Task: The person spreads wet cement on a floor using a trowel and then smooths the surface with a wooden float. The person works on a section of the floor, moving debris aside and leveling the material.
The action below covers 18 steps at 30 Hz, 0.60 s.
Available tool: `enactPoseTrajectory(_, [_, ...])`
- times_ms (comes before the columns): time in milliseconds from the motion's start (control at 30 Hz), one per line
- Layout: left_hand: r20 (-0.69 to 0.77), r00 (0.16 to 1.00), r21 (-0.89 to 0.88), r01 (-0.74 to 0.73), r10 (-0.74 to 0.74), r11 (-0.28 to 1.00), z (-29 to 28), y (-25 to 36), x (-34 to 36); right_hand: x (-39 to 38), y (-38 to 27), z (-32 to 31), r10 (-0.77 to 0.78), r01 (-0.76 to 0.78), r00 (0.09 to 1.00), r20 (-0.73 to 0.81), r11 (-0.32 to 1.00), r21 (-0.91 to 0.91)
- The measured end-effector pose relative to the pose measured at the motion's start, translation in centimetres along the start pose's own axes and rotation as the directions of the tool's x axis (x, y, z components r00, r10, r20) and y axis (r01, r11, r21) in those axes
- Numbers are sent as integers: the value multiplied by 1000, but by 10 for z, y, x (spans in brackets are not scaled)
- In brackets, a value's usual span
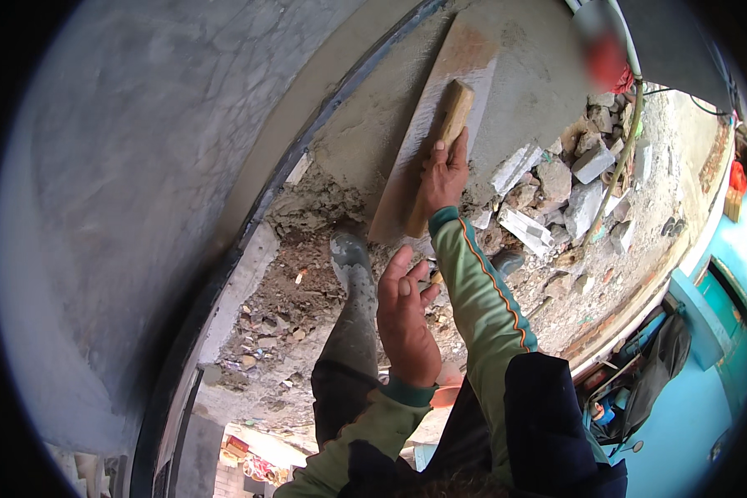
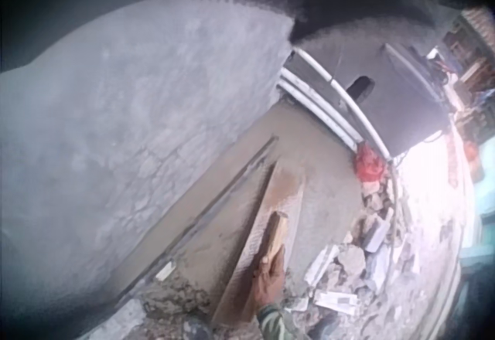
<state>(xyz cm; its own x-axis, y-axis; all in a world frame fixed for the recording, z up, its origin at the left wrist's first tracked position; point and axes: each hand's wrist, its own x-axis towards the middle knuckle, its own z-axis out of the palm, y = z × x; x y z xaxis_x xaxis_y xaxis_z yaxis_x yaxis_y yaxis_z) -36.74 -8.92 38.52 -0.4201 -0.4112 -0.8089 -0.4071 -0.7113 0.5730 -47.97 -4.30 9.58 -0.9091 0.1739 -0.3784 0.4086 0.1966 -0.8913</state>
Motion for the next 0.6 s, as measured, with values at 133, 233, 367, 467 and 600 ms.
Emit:
enactPoseTrajectory(133, [-26, 1000, -38, 8, -9, 999, -10, -1, -7, 29, -74, 22, 164, -165, 986, 32, 986, 24])
enactPoseTrajectory(233, [20, 1000, -34, 20, -19, 999, -3, -8, -8, 70, -31, 16, -31, 30, 999, -10, 993, -114])
enactPoseTrajectory(367, [8, 1000, -43, 28, -27, 999, 0, -9, -6, 13, 5, -5, -57, 61, 998, 38, 990, -130])
enactPoseTrajectory(467, [-14, 1000, -41, 15, -16, 999, -3, -9, -5, -20, -21, -13, 46, -49, 998, 43, 997, 59])
enactPoseTrajectory(600, [-14, 999, -52, 30, -31, 998, -1, -11, -11, 39, -49, 3, 64, -65, 997, -44, 997, -36])
